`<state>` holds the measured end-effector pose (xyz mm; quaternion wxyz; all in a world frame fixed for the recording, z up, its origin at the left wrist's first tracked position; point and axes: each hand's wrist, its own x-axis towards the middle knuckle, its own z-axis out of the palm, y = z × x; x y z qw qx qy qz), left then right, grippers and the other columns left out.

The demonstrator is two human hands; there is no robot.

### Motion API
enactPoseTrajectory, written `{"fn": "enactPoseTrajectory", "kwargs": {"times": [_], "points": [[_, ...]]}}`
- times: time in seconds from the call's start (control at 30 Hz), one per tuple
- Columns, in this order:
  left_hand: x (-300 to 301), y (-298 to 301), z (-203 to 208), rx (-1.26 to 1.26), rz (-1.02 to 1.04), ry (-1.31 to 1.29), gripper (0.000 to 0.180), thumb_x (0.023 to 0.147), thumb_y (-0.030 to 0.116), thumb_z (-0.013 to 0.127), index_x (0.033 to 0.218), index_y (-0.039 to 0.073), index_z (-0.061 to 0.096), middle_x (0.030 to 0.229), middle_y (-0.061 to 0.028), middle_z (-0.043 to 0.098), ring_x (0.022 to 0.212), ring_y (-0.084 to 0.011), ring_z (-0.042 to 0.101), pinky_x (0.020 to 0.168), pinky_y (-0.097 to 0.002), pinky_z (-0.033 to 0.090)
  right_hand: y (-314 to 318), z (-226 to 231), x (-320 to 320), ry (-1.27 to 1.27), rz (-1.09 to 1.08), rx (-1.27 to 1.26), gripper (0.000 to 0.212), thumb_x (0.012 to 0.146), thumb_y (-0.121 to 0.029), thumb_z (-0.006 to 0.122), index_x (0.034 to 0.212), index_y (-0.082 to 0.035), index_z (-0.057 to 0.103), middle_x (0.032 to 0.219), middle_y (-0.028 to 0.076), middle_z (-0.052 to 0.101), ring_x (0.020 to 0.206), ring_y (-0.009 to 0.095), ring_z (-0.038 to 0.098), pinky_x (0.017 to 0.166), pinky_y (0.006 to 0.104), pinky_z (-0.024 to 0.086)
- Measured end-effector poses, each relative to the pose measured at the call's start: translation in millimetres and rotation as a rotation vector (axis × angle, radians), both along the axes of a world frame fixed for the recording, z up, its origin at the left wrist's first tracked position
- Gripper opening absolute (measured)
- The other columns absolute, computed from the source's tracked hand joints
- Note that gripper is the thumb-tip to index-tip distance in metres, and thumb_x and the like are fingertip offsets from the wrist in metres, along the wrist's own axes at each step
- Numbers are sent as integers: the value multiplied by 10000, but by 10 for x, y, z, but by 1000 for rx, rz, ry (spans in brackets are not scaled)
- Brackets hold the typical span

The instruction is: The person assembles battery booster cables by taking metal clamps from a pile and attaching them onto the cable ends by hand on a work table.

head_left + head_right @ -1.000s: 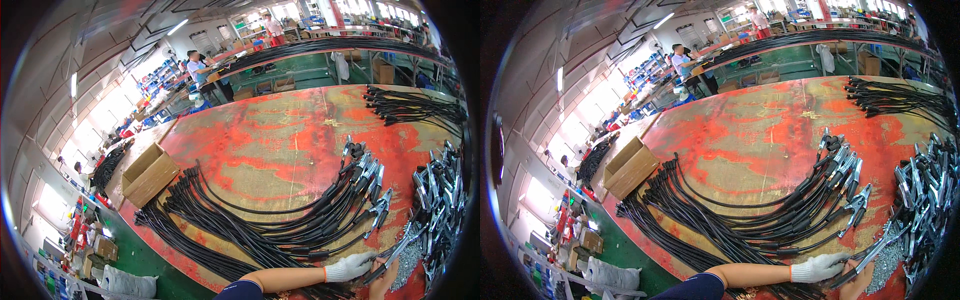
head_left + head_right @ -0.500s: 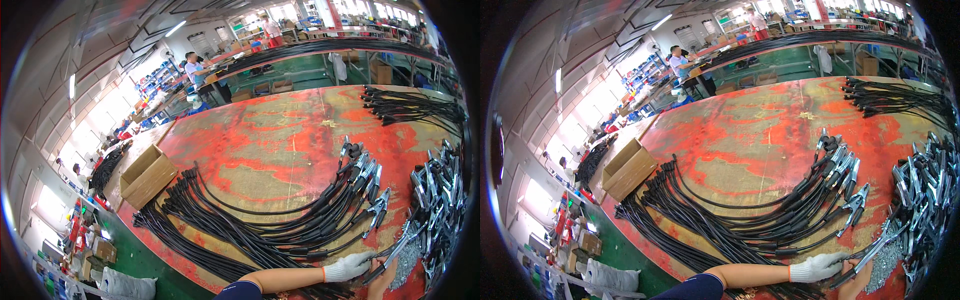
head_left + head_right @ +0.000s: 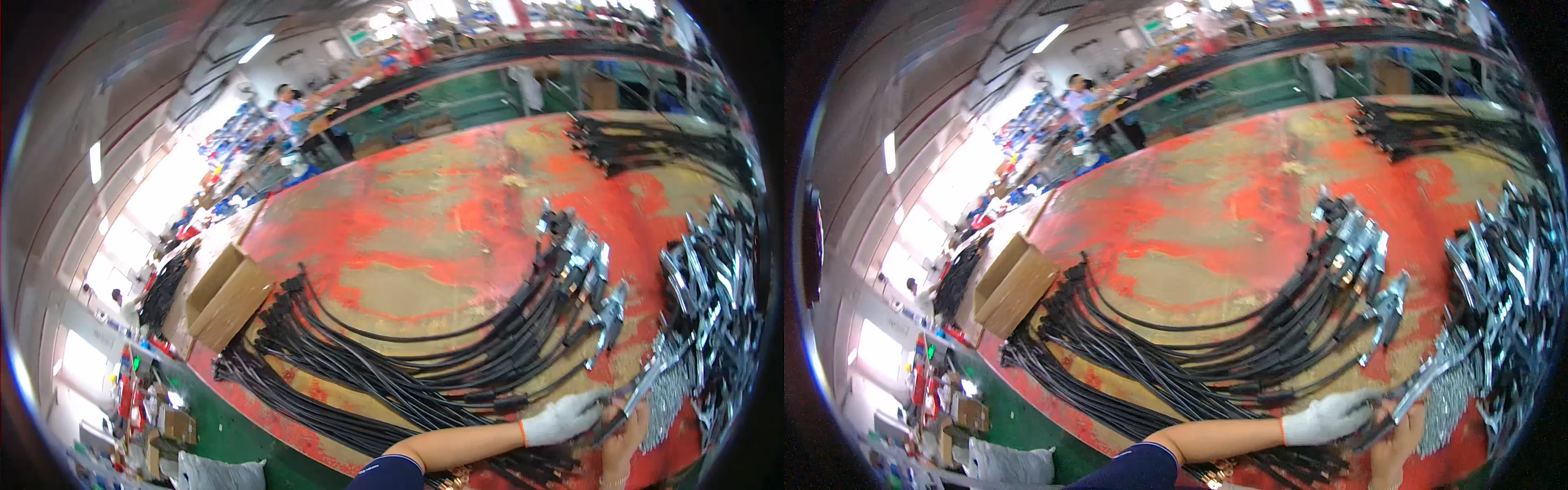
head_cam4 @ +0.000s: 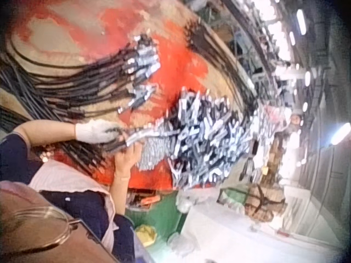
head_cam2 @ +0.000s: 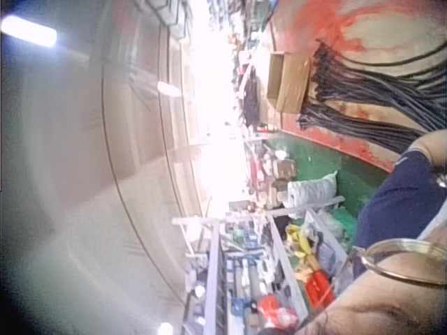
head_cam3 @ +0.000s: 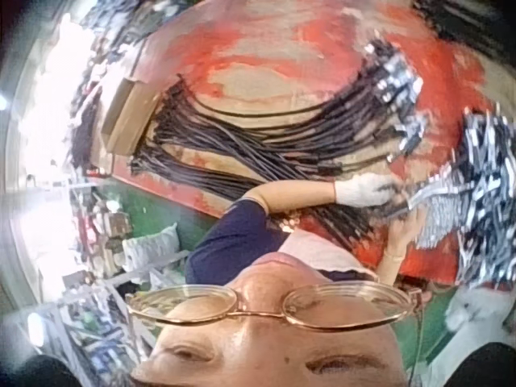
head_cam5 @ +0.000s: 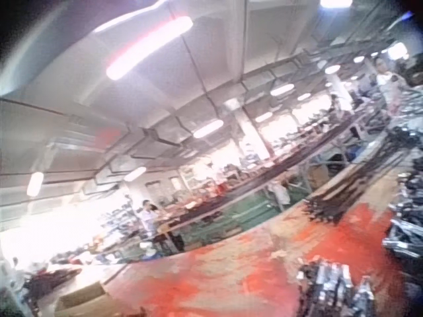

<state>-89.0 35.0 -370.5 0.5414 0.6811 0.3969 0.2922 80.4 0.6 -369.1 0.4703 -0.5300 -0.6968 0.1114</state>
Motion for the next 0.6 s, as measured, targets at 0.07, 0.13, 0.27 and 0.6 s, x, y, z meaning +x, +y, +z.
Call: {"fn": "enactPoseTrajectory", "kwargs": {"times": [0.07,0.13,0.27,0.6], "points": [[8,24,29,100,71,-55,361,914,193,522,1256,79,531,934,-229,640,860,-378,647,739,-416,514,18,-76,-17,321,-4,-211,140,817,-89,664,947,-38,664,906,87,550,858,264,542,780,372,440],[-58,51,160,-69,64,-17,345,917,217,547,1236,83,549,950,-208,652,830,-354,662,717,-406,523,94,4,-30,-13,8,13,139,784,-96,708,911,-46,678,900,67,563,854,254,542,770,379,447],[-191,97,125,34,118,-12,344,920,162,538,1241,38,537,801,-123,646,660,-205,644,593,-342,502,209,226,-215,-51,42,68,236,709,-52,757,936,-78,700,867,74,574,768,247,544,686,340,453],[-81,23,103,-185,70,-89,327,929,145,513,1225,8,540,797,-104,648,677,-122,607,610,-289,485,92,255,-76,-110,-18,76,293,692,-69,754,973,-150,728,786,33,544,717,228,520,626,337,423]]}}
